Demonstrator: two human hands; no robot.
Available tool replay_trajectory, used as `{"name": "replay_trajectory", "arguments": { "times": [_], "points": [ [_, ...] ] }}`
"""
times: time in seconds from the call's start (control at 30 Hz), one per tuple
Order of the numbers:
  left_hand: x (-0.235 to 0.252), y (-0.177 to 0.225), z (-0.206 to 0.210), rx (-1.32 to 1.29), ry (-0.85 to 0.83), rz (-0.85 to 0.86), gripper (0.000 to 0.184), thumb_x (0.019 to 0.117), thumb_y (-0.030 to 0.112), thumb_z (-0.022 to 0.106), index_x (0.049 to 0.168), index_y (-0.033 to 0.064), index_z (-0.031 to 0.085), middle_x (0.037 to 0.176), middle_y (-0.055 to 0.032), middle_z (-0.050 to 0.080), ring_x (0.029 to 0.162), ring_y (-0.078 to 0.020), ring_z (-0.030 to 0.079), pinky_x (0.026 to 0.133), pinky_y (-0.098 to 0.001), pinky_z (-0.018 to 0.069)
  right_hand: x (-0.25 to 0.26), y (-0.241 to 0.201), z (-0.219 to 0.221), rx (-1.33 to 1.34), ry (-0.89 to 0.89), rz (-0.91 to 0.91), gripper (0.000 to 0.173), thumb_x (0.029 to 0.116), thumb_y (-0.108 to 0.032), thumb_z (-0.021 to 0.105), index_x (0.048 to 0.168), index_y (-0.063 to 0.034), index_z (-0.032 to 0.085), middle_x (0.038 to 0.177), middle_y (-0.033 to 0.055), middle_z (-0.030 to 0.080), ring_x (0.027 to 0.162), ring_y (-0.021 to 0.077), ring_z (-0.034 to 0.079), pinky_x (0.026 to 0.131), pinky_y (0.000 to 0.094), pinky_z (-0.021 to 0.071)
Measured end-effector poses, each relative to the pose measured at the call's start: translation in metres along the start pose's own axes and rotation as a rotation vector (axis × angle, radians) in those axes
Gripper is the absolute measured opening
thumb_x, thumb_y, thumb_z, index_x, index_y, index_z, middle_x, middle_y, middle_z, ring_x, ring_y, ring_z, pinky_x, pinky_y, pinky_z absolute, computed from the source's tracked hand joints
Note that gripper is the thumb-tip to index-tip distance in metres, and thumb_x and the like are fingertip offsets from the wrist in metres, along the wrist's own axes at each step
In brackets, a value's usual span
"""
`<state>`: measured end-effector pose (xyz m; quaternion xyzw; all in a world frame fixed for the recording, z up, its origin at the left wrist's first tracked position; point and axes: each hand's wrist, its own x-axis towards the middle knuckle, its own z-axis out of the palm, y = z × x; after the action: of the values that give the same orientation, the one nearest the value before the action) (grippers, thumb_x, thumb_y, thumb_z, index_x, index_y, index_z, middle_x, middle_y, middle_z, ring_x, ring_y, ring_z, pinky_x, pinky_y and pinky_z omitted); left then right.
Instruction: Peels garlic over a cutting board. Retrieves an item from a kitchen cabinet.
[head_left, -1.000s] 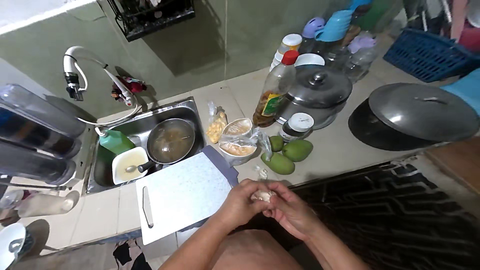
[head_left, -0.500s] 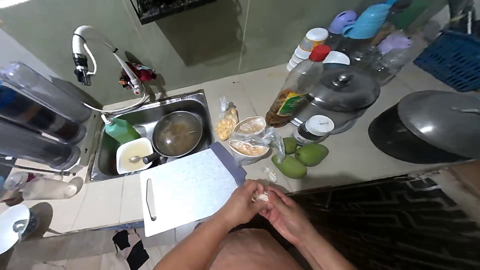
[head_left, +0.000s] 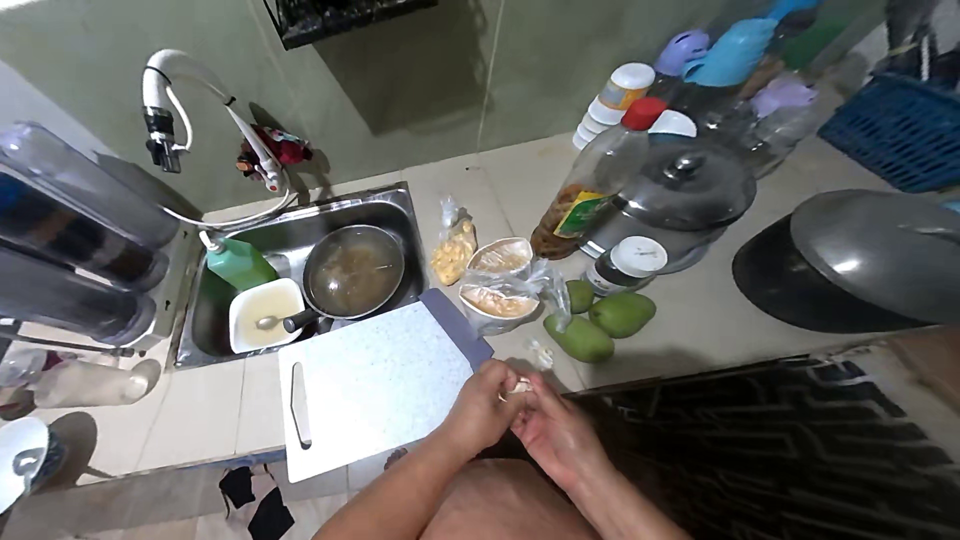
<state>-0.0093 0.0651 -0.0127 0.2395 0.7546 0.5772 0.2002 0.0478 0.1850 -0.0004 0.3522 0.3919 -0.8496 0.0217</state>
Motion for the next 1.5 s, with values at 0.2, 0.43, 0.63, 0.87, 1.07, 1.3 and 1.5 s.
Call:
{"name": "replay_trajectory", "arguments": {
  "times": [0.2,0.43,0.63,0.87,1.07,1.3,1.5],
  "points": [
    [0.002,-0.003,0.009,-0.876,0.193,-0.310,0.020,0.1025,0.003,0.049,0.121,0.0065,0.043,0.087,-0.0035,0.061,0.072,-0.0118,0.063,0.071,-0.0299,0.0569,0.010,-0.013,-0.018,0.020,-0.192,0.061,0.044,0.1141,-0.028,0.022,0.126,-0.0052,0.058,0.093,0.0091,0.071,0.073,0.0119,0.068,0.063,0.0224,0.0560],
    [0.001,0.002,0.020,-0.894,0.157,-0.367,0.019,0.1013,0.007,0.055,0.119,0.0004,0.052,0.096,-0.0075,0.067,0.082,-0.0152,0.068,0.079,-0.0325,0.0584,0.016,-0.028,-0.038,-0.246,-0.322,-0.038,0.035,0.1120,-0.022,0.033,0.133,-0.0048,0.056,0.104,0.0078,0.070,0.084,0.0133,0.068,0.073,0.0267,0.0573],
    [0.001,0.005,0.026,-1.273,0.359,-0.466,0.027,0.1110,0.015,0.035,0.127,0.0014,0.052,0.099,-0.0122,0.069,0.082,-0.0191,0.071,0.077,-0.0304,0.0608,0.025,-0.044,-0.041,-0.263,-0.275,-0.060,0.020,0.1098,-0.012,0.040,0.125,-0.0039,0.050,0.096,0.0075,0.068,0.081,0.0154,0.070,0.077,0.0307,0.0612],
    [-0.004,0.007,0.026,-0.380,0.182,-0.292,0.033,0.0924,0.016,0.072,0.121,0.0003,0.066,0.099,-0.0049,0.065,0.080,-0.0094,0.062,0.074,-0.0274,0.0540,0.031,-0.051,-0.034,-0.453,-0.256,0.032,0.017,0.1080,-0.012,0.048,0.124,-0.0078,0.049,0.101,0.0090,0.068,0.079,0.0161,0.069,0.066,0.0301,0.0586],
    [0.003,0.008,0.026,-0.051,0.222,-0.177,0.026,0.0925,0.021,0.073,0.104,-0.0022,0.071,0.102,-0.0128,0.069,0.095,-0.0164,0.065,0.088,-0.0326,0.0528,0.021,-0.040,-0.014,-0.424,-0.159,-0.068,0.020,0.1056,-0.005,0.051,0.120,0.0041,0.062,0.096,0.0091,0.069,0.082,0.0144,0.070,0.076,0.0300,0.0605],
    [-0.001,-0.007,0.021,-0.134,0.353,-0.098,0.021,0.0950,0.017,0.068,0.096,-0.0031,0.070,0.096,-0.0117,0.069,0.088,-0.0138,0.066,0.083,-0.0294,0.0546,0.016,-0.022,0.009,-0.138,0.035,-0.013,0.022,0.1102,-0.015,0.045,0.118,0.0022,0.056,0.094,0.0090,0.066,0.079,0.0153,0.069,0.073,0.0308,0.0605],
    [-0.001,-0.029,-0.046,0.275,0.111,-0.403,0.031,0.1054,0.015,0.050,0.128,-0.0009,0.065,0.121,-0.0204,0.066,0.106,-0.0266,0.067,0.097,-0.0392,0.0535,0.051,-0.042,-0.005,-1.136,0.060,-0.345,0.032,0.1035,-0.015,0.061,0.133,-0.0011,0.063,0.130,0.0197,0.063,0.110,0.0284,0.065,0.094,0.0422,0.0538]
  ]
}}
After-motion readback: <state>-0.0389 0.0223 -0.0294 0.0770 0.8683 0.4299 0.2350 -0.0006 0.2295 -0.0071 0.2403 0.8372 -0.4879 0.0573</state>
